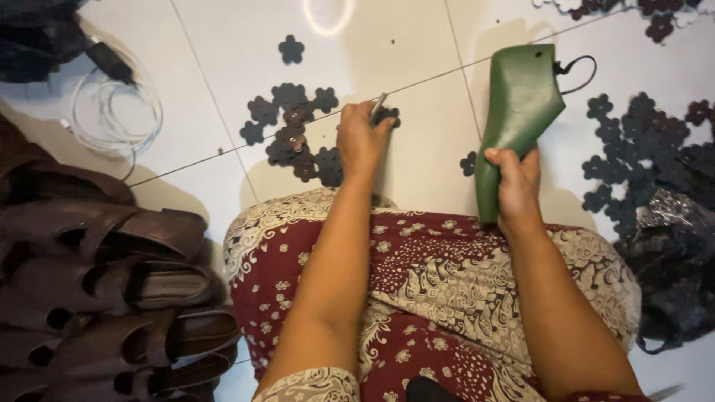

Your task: The person sits on the floor and uses a small metal tool to punch holes in black flower-shaped cutouts. They then place the cutouts onto a green shoe last, arranging them in a pattern.

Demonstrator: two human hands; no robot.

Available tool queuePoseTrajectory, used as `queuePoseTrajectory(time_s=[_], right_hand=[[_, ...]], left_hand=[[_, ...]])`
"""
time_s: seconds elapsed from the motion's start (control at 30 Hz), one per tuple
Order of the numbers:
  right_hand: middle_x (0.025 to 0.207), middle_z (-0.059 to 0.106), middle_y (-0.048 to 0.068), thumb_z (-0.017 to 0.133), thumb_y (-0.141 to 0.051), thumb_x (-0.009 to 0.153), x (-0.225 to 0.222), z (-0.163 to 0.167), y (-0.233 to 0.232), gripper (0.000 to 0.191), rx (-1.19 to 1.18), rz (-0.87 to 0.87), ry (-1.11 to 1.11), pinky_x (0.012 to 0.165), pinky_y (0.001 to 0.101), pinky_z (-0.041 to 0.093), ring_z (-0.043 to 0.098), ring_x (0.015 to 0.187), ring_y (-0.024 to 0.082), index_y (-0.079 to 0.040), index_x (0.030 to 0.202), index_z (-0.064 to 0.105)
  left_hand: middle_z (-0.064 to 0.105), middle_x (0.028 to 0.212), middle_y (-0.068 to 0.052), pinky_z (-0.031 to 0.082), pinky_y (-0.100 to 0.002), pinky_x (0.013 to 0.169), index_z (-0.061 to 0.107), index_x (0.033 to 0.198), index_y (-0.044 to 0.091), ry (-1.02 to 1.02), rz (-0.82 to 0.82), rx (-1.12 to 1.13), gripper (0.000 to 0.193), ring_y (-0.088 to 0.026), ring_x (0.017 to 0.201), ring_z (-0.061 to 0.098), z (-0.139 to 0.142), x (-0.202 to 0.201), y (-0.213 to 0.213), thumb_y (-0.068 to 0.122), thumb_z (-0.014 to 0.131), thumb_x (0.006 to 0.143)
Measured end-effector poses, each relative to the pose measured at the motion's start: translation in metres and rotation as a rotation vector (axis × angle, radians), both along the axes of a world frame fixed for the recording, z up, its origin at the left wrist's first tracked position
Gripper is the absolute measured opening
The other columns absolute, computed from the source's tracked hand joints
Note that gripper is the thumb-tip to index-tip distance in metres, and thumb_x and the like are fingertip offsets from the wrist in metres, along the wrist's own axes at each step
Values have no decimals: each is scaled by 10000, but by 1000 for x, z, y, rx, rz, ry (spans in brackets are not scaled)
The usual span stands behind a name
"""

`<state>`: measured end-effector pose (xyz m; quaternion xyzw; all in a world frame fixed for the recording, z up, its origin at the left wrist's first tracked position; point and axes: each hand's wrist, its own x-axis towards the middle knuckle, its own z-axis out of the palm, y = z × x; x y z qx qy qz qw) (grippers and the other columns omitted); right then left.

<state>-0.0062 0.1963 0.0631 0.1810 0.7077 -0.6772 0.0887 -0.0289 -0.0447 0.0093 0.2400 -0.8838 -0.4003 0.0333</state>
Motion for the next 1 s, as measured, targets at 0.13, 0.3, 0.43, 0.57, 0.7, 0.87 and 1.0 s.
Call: queuePoseTrajectory(time_s=[0.13, 0.3, 0.43, 0.57, 0.7, 0.87, 1.0], right_hand=[[1117, 587, 67, 652, -180, 869, 1, 0, -7, 518, -23, -14, -65, 877, 294, 506, 581, 986, 162, -14, 1332, 493], [1105, 580, 68, 649, -179, 856, 3, -4, -14, 537, -47, -14, -74, 844, 301, 518, 586, 959, 166, -27, 1343, 482], [1144, 591, 73, 659, -179, 878, 3, -12, -8, 528, -13, -45, -41, 883, 295, 519, 595, 1004, 167, -9, 1352, 500], [1192, 594, 77, 674, -163, 890, -2, -14, 3, 564, 2, -63, 49, 942, 291, 511, 594, 1061, 176, -3, 1397, 485], [1179, 589, 82, 671, -172, 886, -4, -10, 6, 568, -25, -111, 30, 905, 308, 519, 594, 1030, 182, 3, 1393, 486], [1160, 633, 100, 702, -215, 847, 1, -1, 9, 608, 43, -93, -97, 837, 319, 545, 632, 984, 185, 3, 1380, 506], [1159, 653, 113, 770, -204, 807, 2, 1, 15, 671, 180, -3, -99, 842, 341, 566, 656, 988, 211, 10, 1389, 514]], left_hand=[[738, 988, -83, 547, -419, 804, 726, 1005, 137, -90, 23, 137, 236, -299, 916, 721, 10, 1, -4, 236, 807, 806], [778, 960, -68, 545, -410, 810, 642, 1100, 123, -198, 55, 252, 368, -272, 909, 738, 14, -3, -5, 263, 801, 799], [773, 963, -64, 597, -376, 809, 647, 1067, 100, -121, -41, 466, 465, -215, 910, 766, 14, -2, -1, 291, 859, 700], [788, 996, -63, 564, -376, 844, 700, 1044, 82, -124, -344, 483, 419, -227, 936, 751, 21, 10, 12, 318, 891, 755], [742, 1086, -91, 549, -388, 833, 656, 1256, 110, -85, 115, 149, 306, -253, 966, 719, 26, 25, -38, 112, 649, 950], [611, 1143, -212, 563, -461, 790, 643, 1088, 0, -155, 256, -404, 369, -401, 959, 677, 19, 47, -112, 41, 697, 725], [624, 1137, -203, 565, -473, 774, 657, 1043, 15, -306, 286, -419, 137, -402, 921, 692, 7, 48, -102, 33, 588, 926]])
